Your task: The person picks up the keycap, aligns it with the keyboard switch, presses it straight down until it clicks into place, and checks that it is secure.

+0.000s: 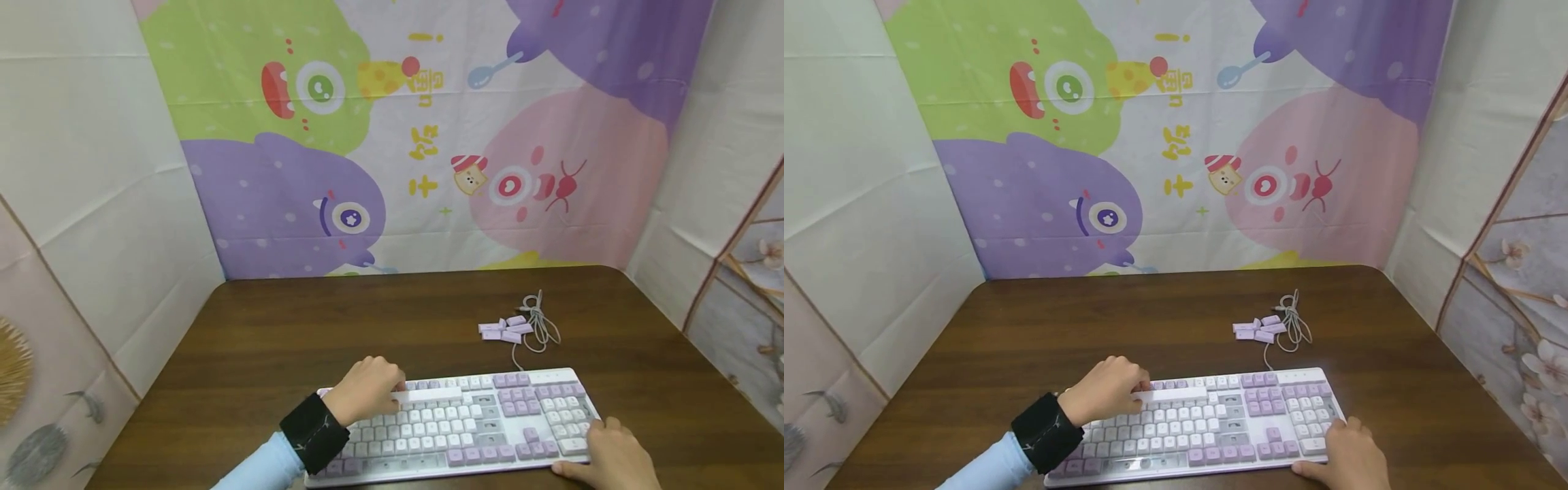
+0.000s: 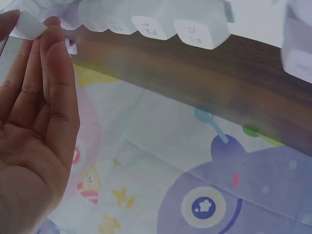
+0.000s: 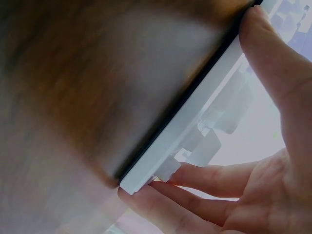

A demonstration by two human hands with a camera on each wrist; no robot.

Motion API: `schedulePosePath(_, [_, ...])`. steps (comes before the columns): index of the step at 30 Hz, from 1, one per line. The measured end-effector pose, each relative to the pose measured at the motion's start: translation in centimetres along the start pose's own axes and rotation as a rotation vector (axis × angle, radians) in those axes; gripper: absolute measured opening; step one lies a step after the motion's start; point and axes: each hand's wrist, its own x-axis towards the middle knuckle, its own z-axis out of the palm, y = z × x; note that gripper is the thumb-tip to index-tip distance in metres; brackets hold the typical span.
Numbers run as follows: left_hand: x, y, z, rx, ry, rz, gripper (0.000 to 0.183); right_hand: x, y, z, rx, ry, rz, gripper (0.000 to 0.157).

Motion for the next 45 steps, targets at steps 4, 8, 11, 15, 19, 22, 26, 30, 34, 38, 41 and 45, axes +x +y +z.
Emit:
schedulePosePath(4, [-1.3,0.1,-0.4,-0.023,0.015,-0.022,0.013,-0.1,0.0,0.2,-0.005,0.008,-0.009,0.099])
schedulePosePath(8, [-2.7,0.3,-0.8,-0.046,0.014,-0.036,0.011,-0.1,0.0,0.4,-0.011,0.030,-0.021,0.095])
schedulePosePath(11, [-3.6,0.5,-0.8,-0.039,0.021,-0.032,0.013,-0.2,0.0,0.5,-0.020,0.034,-0.026,0.096])
schedulePosePath(15, [-4.5,0.8,-0.4,0.008,0.045,-0.005,0.012,-0.3,0.0,0.4,-0.020,0.021,-0.024,0.098])
schedulePosePath(19, [-5.3,1.1,0.0,0.058,0.068,0.005,0.014,-0.4,-0.1,0.5,-0.012,-0.006,-0.018,0.099])
schedulePosePath(22, [-5.8,1.3,0.1,0.062,0.080,0.004,0.014,-0.4,-0.2,0.6,-0.009,-0.018,-0.018,0.098])
schedulePosePath(26, [-6.5,1.4,0.3,0.003,0.065,-0.009,0.015,-0.6,-0.2,0.7,-0.006,-0.020,-0.021,0.097])
schedulePosePath(30, [-7.0,1.3,0.5,-0.034,0.047,-0.031,0.015,-0.7,-0.1,0.9,-0.011,-0.036,-0.018,0.096])
schedulePosePath(34, [-7.4,1.3,0.5,-0.035,0.055,-0.039,0.013,-0.8,-0.1,1.1,-0.021,-0.053,-0.015,0.097])
schedulePosePath(38, [-7.7,1.1,0.5,-0.040,0.054,-0.039,0.018,-0.9,-0.1,1.0,-0.019,-0.031,-0.023,0.097])
schedulePosePath(41, [-7.6,1.1,0.5,-0.041,0.057,-0.020,0.025,-1.0,0.0,0.7,-0.013,0.007,-0.038,0.094])
schedulePosePath(45, [-7.4,1.1,0.5,-0.028,0.064,0.007,0.024,-1.2,0.1,0.2,0.001,0.036,-0.051,0.087])
